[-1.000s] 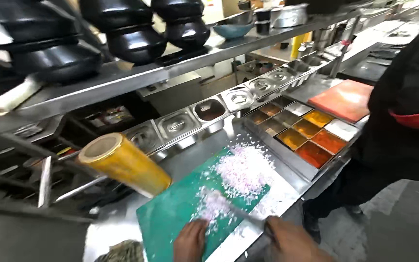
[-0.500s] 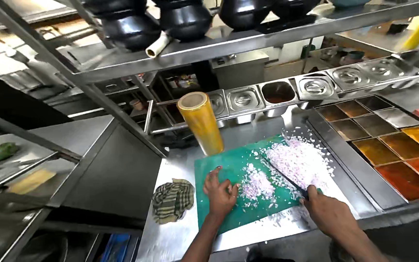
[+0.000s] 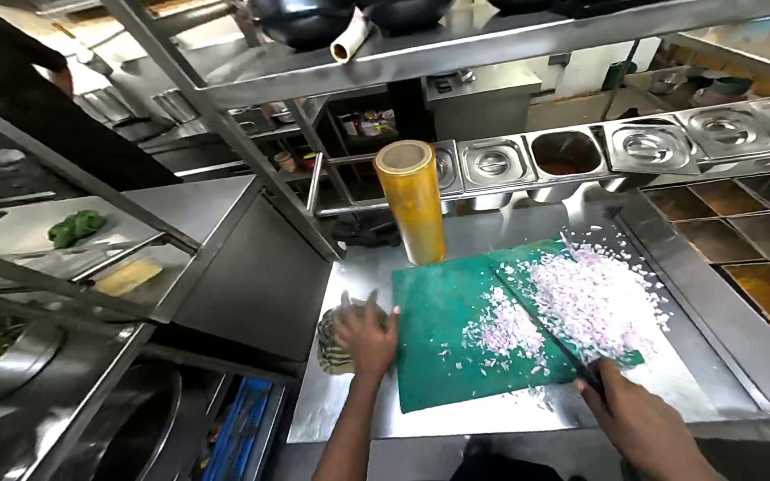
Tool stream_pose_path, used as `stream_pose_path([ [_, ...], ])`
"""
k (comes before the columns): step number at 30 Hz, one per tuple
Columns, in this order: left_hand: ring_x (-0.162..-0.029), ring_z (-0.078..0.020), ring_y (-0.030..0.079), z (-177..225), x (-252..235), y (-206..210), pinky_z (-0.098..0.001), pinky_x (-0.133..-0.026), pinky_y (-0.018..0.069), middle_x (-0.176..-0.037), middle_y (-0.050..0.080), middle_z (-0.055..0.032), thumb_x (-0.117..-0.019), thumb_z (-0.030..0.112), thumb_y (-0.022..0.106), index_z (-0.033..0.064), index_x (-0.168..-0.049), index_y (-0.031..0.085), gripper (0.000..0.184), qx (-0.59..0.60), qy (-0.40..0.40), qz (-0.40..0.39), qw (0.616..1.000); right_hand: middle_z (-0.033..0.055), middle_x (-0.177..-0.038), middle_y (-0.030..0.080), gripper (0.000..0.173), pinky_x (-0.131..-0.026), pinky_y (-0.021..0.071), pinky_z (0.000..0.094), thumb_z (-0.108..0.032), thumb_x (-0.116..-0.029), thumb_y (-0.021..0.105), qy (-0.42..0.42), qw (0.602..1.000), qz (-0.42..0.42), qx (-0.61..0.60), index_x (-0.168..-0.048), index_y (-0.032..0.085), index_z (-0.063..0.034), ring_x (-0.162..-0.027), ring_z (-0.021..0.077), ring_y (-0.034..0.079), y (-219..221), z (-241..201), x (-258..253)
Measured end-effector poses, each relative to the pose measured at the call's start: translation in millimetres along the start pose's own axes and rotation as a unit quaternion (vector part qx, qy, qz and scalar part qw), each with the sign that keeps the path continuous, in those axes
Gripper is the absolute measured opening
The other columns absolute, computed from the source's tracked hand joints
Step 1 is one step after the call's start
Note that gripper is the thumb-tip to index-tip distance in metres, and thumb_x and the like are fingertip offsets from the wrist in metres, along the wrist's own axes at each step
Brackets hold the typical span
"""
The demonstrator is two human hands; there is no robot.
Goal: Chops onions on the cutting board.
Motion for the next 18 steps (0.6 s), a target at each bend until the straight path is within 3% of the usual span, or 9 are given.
stream_pose_path([
  [3, -0.152, -0.0500, 0.023, -57, 4, 3, -0.0737, -0.115, 0.0202, -0.164, 0.030, -0.0236, -0.1007, 0.053, 0.053, 0.0209, -0.153, 0.050, 0.061, -0.036, -0.072, -0.087, 0.993, 0.0195, -0.089, 0.070, 0.054, -0.066, 0.0555, 0.0627, -0.050, -0.1028, 0.052, -0.048, 0.993, -0.055, -0.092, -0.130, 0.055, -0.0036, -0.077, 0.0413, 0.070, 21, -25, 20],
  [5, -0.152, -0.0451, 0.026, -81, 14, 10, -0.0677, -0.119, 0.0223, -0.163, 0.034, -0.0219, -0.1038, 0.049, 0.046, 0.0199, -0.155, 0.047, 0.059, -0.056, -0.038, -0.130, 0.989, 0.0196, -0.094, 0.071, 0.053, -0.065, 0.0562, 0.0614, -0.050, -0.1030, 0.051, -0.058, 0.995, -0.060, -0.055, -0.127, 0.058, -0.0039, -0.078, 0.0411, 0.071, 32, -45, 30],
  [8, -0.143, -0.0397, 0.044, -90, 13, 8, -0.0637, -0.114, 0.0353, -0.153, 0.051, -0.0156, -0.1041, 0.043, 0.048, 0.0201, -0.147, 0.058, 0.049, -0.084, 0.017, -0.110, 0.990, 0.0207, -0.097, 0.072, 0.052, -0.064, 0.0559, 0.0621, -0.052, -0.1025, 0.051, -0.043, 0.998, -0.049, 0.010, -0.124, 0.061, -0.0052, -0.079, 0.0433, 0.072, 30, -57, 35],
  [10, -0.135, -0.0350, 0.054, -87, 3, 0, -0.0633, -0.110, 0.0361, -0.141, 0.063, -0.0093, -0.1035, 0.036, 0.054, 0.0190, -0.135, 0.067, 0.038, -0.101, 0.012, -0.108, 0.989, 0.0197, -0.092, 0.071, 0.049, -0.058, 0.0555, 0.0601, -0.050, -0.1032, 0.050, -0.046, 0.998, -0.012, 0.043, -0.121, 0.060, -0.0059, -0.073, 0.0426, 0.071, 24, -59, 33],
  [12, -0.127, -0.0349, 0.060, -86, -5, -11, -0.0624, -0.110, 0.0383, -0.131, 0.069, -0.0119, -0.1052, 0.033, 0.053, 0.0137, -0.131, 0.069, 0.036, -0.094, -0.022, -0.125, 0.987, 0.0208, -0.093, 0.072, 0.049, -0.063, 0.0555, 0.0607, -0.051, -0.1037, 0.049, -0.018, 0.996, -0.044, 0.081, -0.123, 0.060, -0.0069, -0.078, 0.0444, 0.072, 22, -60, 28],
  [15, -0.119, -0.0447, 0.064, -85, -12, -30, -0.0635, -0.105, 0.0452, -0.124, 0.066, -0.0296, -0.1095, 0.027, 0.045, -0.0026, -0.137, 0.058, 0.042, 0.091, -0.125, -0.069, 0.986, 0.0177, -0.087, 0.071, 0.054, -0.063, 0.0558, 0.0608, -0.055, -0.1035, 0.047, -0.017, 0.999, -0.033, -0.003, -0.126, 0.060, -0.0084, -0.076, 0.0417, 0.071, 21, -62, 23],
  [17, -0.124, -0.0334, 0.060, -82, -7, -45, -0.0494, -0.109, 0.0465, -0.135, 0.058, -0.0305, -0.1109, 0.018, 0.040, -0.0104, -0.143, 0.047, 0.043, 0.296, -0.176, 0.017, 0.939, 0.0147, -0.082, 0.069, 0.054, -0.064, 0.0564, 0.0589, -0.054, -0.1044, 0.046, -0.037, 0.991, -0.047, -0.120, -0.132, 0.056, -0.0084, -0.072, 0.0375, 0.070, 25, -76, 27],
  [18, -0.117, -0.0216, 0.061, -73, -3, -50, -0.0397, -0.103, 0.0510, -0.133, 0.057, -0.0243, -0.1106, 0.013, 0.034, -0.0112, -0.144, 0.042, 0.042, 0.406, -0.187, 0.051, 0.893, 0.0145, -0.082, 0.069, 0.054, -0.065, 0.0576, 0.0583, -0.052, -0.1053, 0.046, -0.049, 0.981, -0.065, -0.176, -0.134, 0.055, -0.0074, -0.072, 0.0359, 0.071, 26, -89, 29],
])
Point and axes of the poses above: each hand's wrist, its own x-axis away from the middle knuckle, its own y-axis out of the palm, z = x × y, the point moved 3 cm from there along -x, towards the middle knuckle
